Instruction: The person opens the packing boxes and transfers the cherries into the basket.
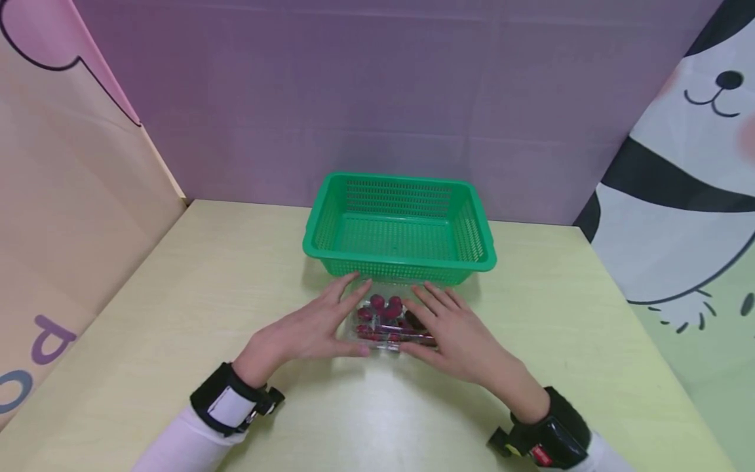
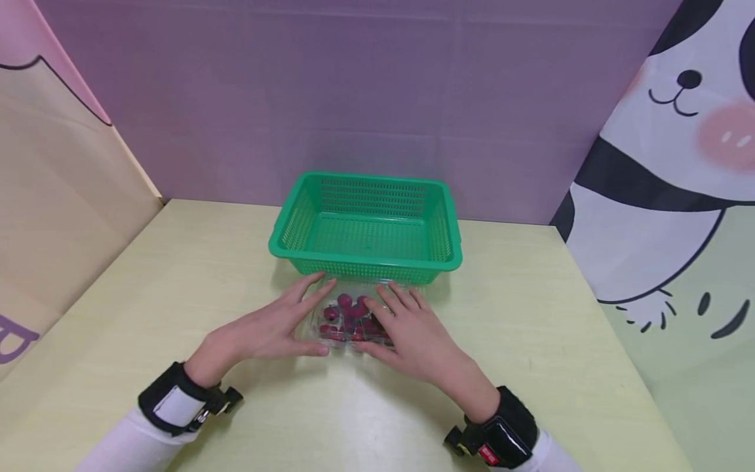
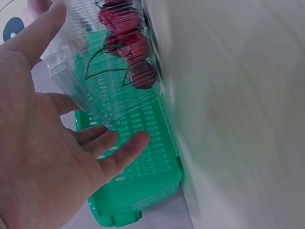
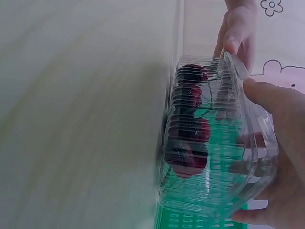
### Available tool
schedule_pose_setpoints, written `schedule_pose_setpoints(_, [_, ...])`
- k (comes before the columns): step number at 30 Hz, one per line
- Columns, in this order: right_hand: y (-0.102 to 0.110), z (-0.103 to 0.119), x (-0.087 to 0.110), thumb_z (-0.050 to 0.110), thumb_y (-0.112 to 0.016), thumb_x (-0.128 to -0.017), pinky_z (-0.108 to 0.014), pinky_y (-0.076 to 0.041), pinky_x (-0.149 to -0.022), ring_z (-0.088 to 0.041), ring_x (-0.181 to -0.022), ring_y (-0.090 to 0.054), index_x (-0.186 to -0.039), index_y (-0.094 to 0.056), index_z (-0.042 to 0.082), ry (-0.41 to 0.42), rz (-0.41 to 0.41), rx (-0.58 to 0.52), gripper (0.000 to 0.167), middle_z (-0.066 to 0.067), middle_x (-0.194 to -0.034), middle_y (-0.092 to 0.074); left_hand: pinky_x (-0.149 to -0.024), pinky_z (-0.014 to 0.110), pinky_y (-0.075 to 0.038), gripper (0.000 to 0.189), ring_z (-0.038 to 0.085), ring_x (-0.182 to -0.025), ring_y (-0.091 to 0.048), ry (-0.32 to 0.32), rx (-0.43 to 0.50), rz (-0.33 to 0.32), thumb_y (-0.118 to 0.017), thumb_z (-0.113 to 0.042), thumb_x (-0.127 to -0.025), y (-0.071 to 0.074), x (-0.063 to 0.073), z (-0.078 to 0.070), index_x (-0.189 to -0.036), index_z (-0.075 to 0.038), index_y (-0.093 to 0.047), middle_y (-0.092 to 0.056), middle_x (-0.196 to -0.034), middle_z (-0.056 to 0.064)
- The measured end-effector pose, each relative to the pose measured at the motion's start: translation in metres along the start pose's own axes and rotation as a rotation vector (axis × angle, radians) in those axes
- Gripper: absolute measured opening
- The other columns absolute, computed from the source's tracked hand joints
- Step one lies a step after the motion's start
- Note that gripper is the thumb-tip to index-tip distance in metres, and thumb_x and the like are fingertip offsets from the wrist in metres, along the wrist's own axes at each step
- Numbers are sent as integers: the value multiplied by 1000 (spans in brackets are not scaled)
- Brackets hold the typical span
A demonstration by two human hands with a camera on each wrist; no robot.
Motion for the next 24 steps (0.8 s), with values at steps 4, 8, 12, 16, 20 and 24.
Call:
schedule_pose_setpoints(4, [1,0,0,60,-62,-97,-61,-33,-115,-44,-141,-42,-143,-58,6,-3,-5,-7,71,-22,-150,-50,-118,52,-30,106,33,-154,-12,-6,-10,-6,-66,-67,-90,-1,0,0,-166,-15,-13,-3,-170,16])
schedule_pose_setpoints(8, [2,1,0,61,-62,-96,-61,-33,-114,-44,-140,-44,-143,-58,7,-5,-3,-1,72,-22,-149,-51,-118,52,-30,105,32,-154,-12,-2,-8,-6,-63,-68,-91,-1,0,0,-166,-16,-12,-3,-170,16])
schedule_pose_setpoints(12, [3,3,-1,62,-63,-95,-61,-36,-112,-44,-138,-45,-142,-59,8,-2,4,23,71,-23,-147,-53,-118,52,-29,104,33,-154,-11,-5,-3,-8,-63,-67,-93,-2,-1,-1,-166,-14,-11,-2,-170,16])
schedule_pose_setpoints(16, [5,6,-1,61,-65,-94,-63,-39,-109,-44,-136,-48,-141,-59,7,-4,13,58,71,-23,-145,-55,-118,52,-30,103,33,-154,-13,-1,-15,-15,-64,-63,-93,-4,-1,-3,-166,-14,-11,-2,-170,15])
schedule_pose_setpoints(20, [5,10,-2,61,-64,-94,-63,-41,-107,-44,-135,-49,-142,-59,6,-11,31,104,73,-23,-144,-55,-117,51,-33,102,34,-153,-18,7,-39,-29,-67,-59,-94,-5,-2,-5,-166,-13,-11,-7,-169,17])
schedule_pose_setpoints(24, [6,11,-1,61,-64,-94,-63,-41,-106,-43,-135,-49,-142,-59,7,-18,37,130,72,-22,-144,-56,-116,50,-35,102,35,-150,-25,7,-52,-46,-69,-55,-93,-6,-4,-6,-166,-12,-11,-12,-168,18])
Point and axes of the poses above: each hand's wrist, its own x-axis away from the middle knuckle, its own y-axis out of the back of the hand, z = x × y, the point moved 6 cm from there along -x, towards the middle knuckle
